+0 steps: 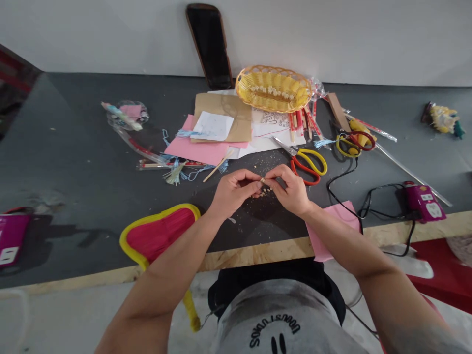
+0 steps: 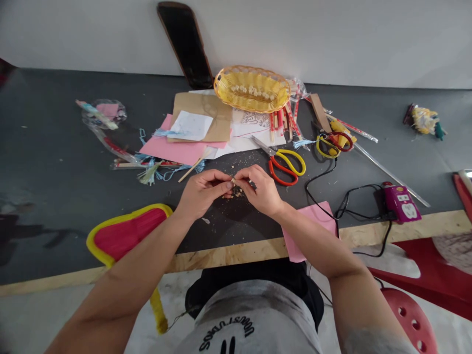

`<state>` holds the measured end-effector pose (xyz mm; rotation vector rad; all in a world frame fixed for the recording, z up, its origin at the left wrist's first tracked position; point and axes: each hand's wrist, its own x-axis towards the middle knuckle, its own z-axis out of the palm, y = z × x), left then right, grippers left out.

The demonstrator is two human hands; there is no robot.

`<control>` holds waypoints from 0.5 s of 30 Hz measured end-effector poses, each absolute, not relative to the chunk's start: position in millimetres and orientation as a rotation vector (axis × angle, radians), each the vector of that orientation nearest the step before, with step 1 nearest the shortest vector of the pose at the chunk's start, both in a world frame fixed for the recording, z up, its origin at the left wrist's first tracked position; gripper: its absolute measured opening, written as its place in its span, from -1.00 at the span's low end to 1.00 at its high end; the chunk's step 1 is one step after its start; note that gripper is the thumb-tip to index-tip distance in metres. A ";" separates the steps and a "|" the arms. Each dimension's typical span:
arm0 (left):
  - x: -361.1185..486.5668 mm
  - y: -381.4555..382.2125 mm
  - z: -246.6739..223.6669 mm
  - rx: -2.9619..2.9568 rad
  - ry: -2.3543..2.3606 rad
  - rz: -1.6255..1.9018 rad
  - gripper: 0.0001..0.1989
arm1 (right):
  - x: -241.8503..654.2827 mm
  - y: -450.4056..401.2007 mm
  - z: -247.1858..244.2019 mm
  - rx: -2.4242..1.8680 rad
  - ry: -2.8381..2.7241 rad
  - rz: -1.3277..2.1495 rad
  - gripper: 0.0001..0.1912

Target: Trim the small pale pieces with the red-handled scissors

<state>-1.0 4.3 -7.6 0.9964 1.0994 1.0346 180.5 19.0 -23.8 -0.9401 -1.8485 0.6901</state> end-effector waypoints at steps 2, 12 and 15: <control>-0.7 4.5 -6.6 0.986 1.111 1.030 -0.71 | 180.3 19.2 -24.7 -0.938 -1.847 0.694 -0.92; -0.2 4.7 -4.3 1.008 1.146 1.024 -0.77 | 179.9 19.4 -24.8 -0.912 -1.855 0.663 -0.92; -0.4 4.6 -5.2 1.008 1.156 1.024 -0.79 | 179.9 19.5 -24.4 -0.898 -1.855 0.658 -0.93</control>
